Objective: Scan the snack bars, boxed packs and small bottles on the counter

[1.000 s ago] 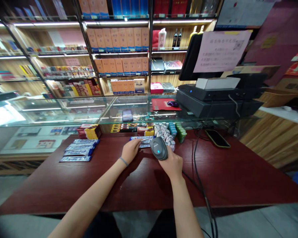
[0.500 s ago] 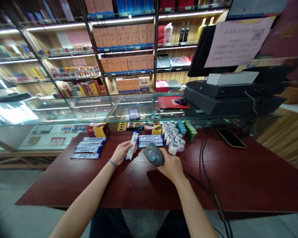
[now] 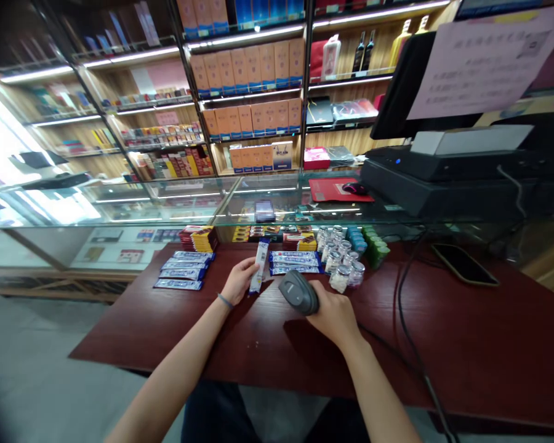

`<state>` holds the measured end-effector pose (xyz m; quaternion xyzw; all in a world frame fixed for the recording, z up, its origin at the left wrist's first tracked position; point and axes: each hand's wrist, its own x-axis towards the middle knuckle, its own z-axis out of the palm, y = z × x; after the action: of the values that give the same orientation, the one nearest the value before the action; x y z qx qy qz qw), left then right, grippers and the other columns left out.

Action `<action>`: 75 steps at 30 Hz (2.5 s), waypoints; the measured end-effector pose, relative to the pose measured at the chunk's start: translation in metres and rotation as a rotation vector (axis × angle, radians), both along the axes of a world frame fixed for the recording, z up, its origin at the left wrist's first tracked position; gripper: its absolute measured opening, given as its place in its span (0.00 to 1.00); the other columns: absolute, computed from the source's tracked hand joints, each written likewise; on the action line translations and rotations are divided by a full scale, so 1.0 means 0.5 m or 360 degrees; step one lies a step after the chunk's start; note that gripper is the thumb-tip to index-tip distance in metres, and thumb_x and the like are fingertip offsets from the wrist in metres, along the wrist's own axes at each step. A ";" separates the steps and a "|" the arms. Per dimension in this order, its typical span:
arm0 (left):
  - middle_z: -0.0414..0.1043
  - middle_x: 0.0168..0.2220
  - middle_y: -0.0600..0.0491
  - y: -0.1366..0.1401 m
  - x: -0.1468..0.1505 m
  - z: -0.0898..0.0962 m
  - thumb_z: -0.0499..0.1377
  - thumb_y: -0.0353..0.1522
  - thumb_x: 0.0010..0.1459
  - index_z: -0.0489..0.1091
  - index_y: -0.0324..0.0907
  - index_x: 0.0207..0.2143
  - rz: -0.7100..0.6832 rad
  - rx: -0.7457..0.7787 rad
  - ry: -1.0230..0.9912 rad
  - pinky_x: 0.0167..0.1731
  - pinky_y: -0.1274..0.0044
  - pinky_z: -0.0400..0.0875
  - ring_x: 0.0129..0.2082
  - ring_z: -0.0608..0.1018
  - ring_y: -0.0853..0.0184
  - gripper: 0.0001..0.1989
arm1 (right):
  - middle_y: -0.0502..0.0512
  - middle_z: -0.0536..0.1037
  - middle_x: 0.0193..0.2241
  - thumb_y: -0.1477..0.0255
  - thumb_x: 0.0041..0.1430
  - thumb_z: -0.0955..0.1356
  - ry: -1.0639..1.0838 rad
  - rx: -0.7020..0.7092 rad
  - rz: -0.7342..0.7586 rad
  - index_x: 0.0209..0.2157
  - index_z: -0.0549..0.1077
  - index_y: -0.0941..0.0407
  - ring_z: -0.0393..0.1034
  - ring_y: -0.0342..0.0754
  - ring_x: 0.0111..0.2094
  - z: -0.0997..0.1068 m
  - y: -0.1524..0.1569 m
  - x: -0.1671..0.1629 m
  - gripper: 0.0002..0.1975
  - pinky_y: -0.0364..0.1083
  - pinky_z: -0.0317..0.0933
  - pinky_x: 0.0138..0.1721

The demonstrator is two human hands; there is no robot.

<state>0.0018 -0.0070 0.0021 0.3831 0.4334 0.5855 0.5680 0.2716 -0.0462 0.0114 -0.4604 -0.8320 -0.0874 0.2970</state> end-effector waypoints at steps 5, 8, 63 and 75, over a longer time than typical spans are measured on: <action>0.79 0.41 0.48 0.011 -0.049 0.053 0.65 0.37 0.53 0.74 0.40 0.44 0.0322 0.0351 0.0475 0.41 0.74 0.73 0.39 0.80 0.64 0.17 | 0.50 0.78 0.21 0.71 0.51 0.65 -0.0010 0.0111 -0.0020 0.44 0.69 0.54 0.75 0.52 0.22 -0.008 0.002 0.001 0.16 0.44 0.56 0.24; 0.79 0.41 0.50 0.001 -0.115 0.081 0.62 0.37 0.57 0.73 0.42 0.43 0.0549 0.0523 0.0879 0.43 0.75 0.72 0.40 0.80 0.64 0.12 | 0.51 0.78 0.22 0.71 0.52 0.64 0.0023 0.0132 -0.0046 0.44 0.69 0.55 0.75 0.52 0.23 -0.011 0.001 0.000 0.15 0.44 0.57 0.24; 0.72 0.48 0.47 0.065 -0.018 0.024 0.55 0.32 0.64 0.70 0.43 0.51 0.0201 0.1072 0.2269 0.53 0.69 0.69 0.50 0.73 0.61 0.13 | 0.53 0.81 0.25 0.66 0.54 0.67 0.0083 0.0077 -0.0421 0.44 0.72 0.54 0.77 0.53 0.26 -0.004 0.015 0.037 0.15 0.45 0.56 0.26; 0.72 0.50 0.45 0.103 0.127 -0.032 0.52 0.31 0.66 0.71 0.44 0.54 -0.0010 0.1018 0.2604 0.49 0.67 0.67 0.48 0.72 0.57 0.17 | 0.53 0.79 0.21 0.60 0.55 0.67 0.0156 -0.0039 -0.0584 0.41 0.71 0.54 0.76 0.55 0.23 0.012 0.015 0.055 0.15 0.45 0.51 0.24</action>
<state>0.0655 0.0444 -0.0141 0.8246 0.5187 0.2191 -0.0538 0.2989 -0.0387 0.0173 -0.6117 -0.7195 -0.1074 0.3107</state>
